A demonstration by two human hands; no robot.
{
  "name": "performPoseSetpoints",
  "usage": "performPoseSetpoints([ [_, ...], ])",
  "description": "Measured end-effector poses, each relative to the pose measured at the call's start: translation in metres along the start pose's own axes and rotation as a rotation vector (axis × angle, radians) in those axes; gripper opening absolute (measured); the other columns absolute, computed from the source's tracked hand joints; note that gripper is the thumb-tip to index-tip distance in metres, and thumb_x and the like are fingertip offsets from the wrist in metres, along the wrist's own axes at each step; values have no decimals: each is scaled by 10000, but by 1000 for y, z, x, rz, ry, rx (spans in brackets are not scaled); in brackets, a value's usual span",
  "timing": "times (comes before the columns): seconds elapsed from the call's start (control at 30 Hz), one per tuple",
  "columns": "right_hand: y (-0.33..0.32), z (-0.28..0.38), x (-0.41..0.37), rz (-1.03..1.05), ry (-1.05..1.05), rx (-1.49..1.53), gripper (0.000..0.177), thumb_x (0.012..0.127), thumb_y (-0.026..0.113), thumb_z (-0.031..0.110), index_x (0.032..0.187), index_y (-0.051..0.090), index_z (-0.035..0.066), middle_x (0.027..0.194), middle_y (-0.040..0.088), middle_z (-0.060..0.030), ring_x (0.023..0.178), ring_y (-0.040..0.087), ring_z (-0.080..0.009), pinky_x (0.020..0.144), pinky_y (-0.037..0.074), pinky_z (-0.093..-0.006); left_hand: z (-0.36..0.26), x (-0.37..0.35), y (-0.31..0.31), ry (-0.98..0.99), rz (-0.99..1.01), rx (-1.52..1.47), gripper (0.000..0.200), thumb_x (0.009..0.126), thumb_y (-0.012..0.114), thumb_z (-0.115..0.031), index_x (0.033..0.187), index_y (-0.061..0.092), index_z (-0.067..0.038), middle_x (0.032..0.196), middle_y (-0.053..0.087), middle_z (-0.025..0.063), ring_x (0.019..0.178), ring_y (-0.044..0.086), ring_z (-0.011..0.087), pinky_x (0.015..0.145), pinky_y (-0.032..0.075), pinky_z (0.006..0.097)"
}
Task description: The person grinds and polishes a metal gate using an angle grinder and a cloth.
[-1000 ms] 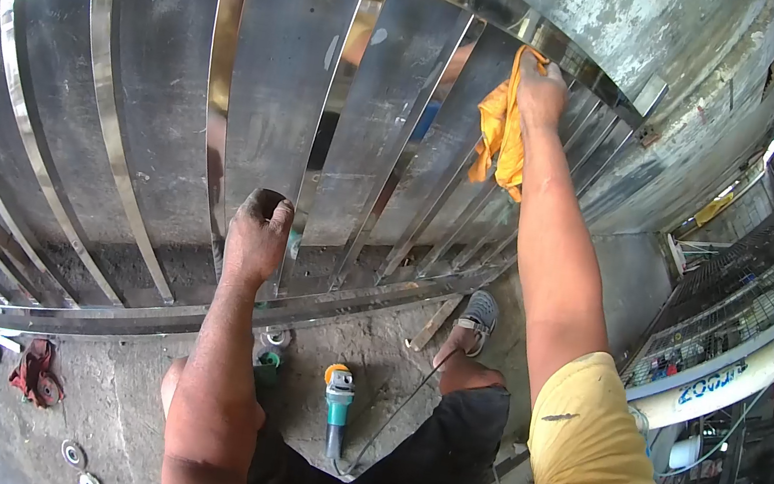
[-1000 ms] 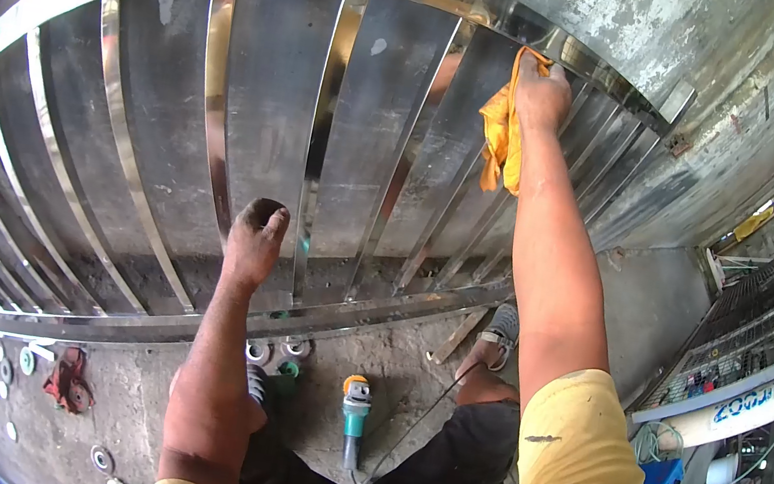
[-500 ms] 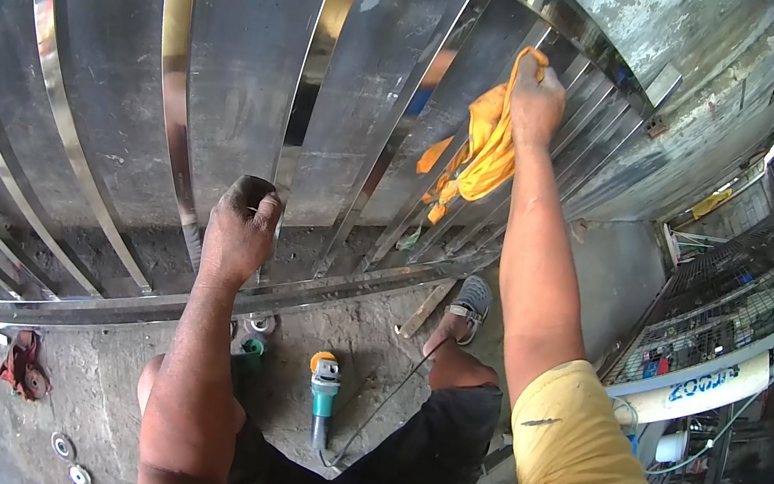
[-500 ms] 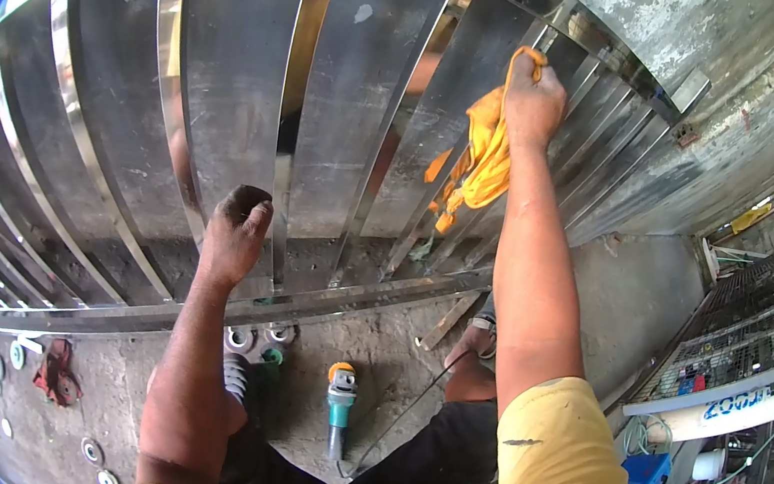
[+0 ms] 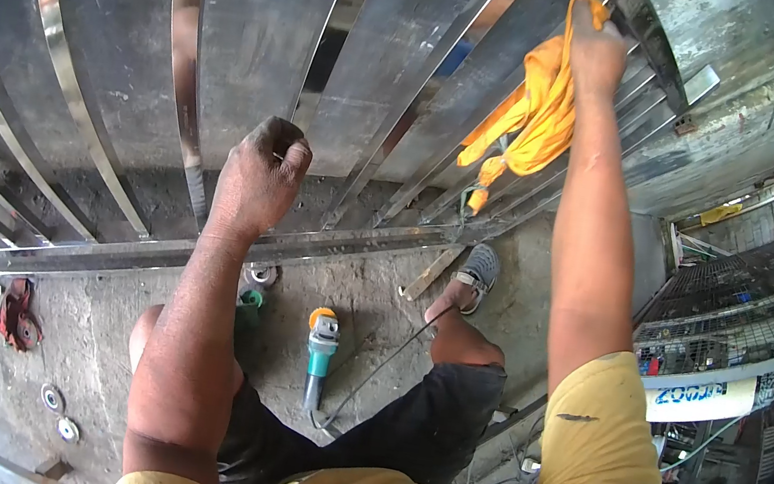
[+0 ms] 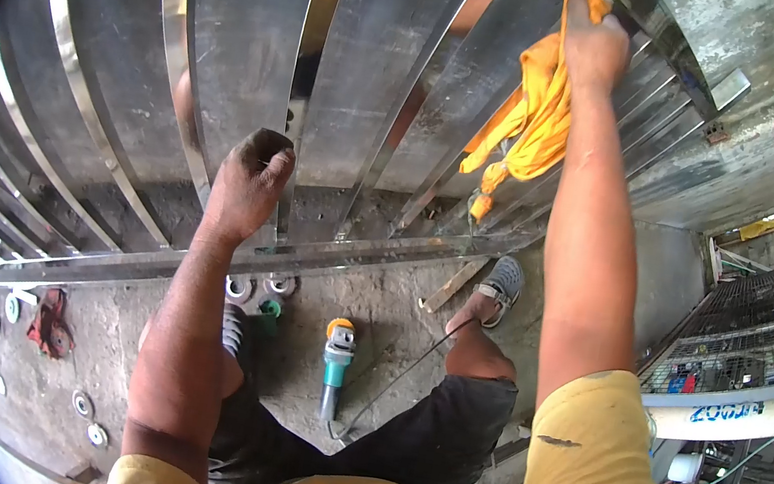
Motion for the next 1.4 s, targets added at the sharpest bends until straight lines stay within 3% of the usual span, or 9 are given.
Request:
performPoseSetpoints([
  [0.17, 42, -31, -123, 77, 73, 213, 468, 844, 690, 449, 954, 691, -6, 914, 699, -258, 907, 674, -444, 803, 517, -481, -3, -7, 2, -20, 91, 32, 259, 960, 578, -215, 1076, 636, 8, 984, 697, 200, 942, 683, 321, 857, 516, 391],
  [0.4, 114, -108, -275, 286, 289, 153, 448, 839, 710, 424, 1002, 679, 8, 920, 696, -250, 892, 667, -452, 771, 516, -500, -2, -18, 10, 53, 153, 234, 263, 933, 596, -205, 1111, 619, -14, 1024, 682, 209, 996, 672, 369, 873, 516, 422],
  [0.5, 129, -123, -315, 303, 315, 205, 468, 832, 717, 441, 986, 674, 1, 923, 697, -248, 883, 665, -460, 768, 515, -511, 2, -18, 12, 34, 168, 240, 261, 924, 595, -192, 1113, 615, -12, 1031, 682, 208, 1000, 674, 362, 875, 516, 419],
  [0.67, 147, -138, -373, 414, 295, -72, 574, 812, 701, 555, 938, 667, -4, 918, 698, -261, 880, 663, -475, 791, 517, -534, -1, -18, 14, 5, 188, 257, 293, 906, 624, -225, 1098, 632, -4, 1055, 681, 228, 1017, 676, 375, 893, 536, 445],
  [0.8, 163, -148, -423, 658, 389, -240, 588, 820, 668, 604, 948, 702, 31, 940, 709, -252, 909, 678, -451, 819, 522, -527, 2, -19, 17, -7, 242, 271, 299, 895, 625, -195, 1119, 616, 3, 1034, 688, 220, 995, 682, 372, 867, 531, 438],
  [1.17, 171, -134, -450, 1057, 546, -470, 544, 838, 674, 546, 1107, 707, 74, 1102, 715, -187, 1049, 685, -357, 876, 542, -451, 3, -16, 12, 36, 236, 222, 268, 870, 619, -166, 1080, 628, 0, 1013, 690, 225, 972, 675, 396, 844, 526, 450],
  [1.2, 177, -143, -453, 1080, 497, -491, 626, 845, 643, 587, 1087, 715, 14, 1146, 693, -227, 1074, 671, -395, 910, 536, -465, 5, -16, 11, 46, 229, 225, 274, 868, 620, -172, 1080, 629, 2, 1012, 689, 228, 974, 672, 400, 844, 525, 453],
  [1.3, 176, -145, -445, 1182, 324, -522, 560, 864, 626, 556, 1122, 698, 65, 1174, 691, -195, 1099, 666, -356, 926, 523, -454, 7, -12, 8, 65, 203, 217, 289, 867, 619, -189, 1081, 632, 4, 1007, 688, 233, 979, 665, 410, 847, 524, 459],
  [1.4, 157, -134, -409, 1019, 338, -378, 603, 866, 596, 613, 1083, 715, 64, 1084, 710, -210, 1051, 671, -391, 908, 521, -465, 8, -9, 5, 61, 188, 187, 293, 875, 615, -201, 1081, 636, 6, 1002, 688, 237, 980, 665, 410, 850, 526, 461],
])
Point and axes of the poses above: each hand's wrist, its own x-axis towards the middle knuckle, its own y-axis out of the palm, z = x × y, the point moved 5 cm from there along x, towards the middle knuckle
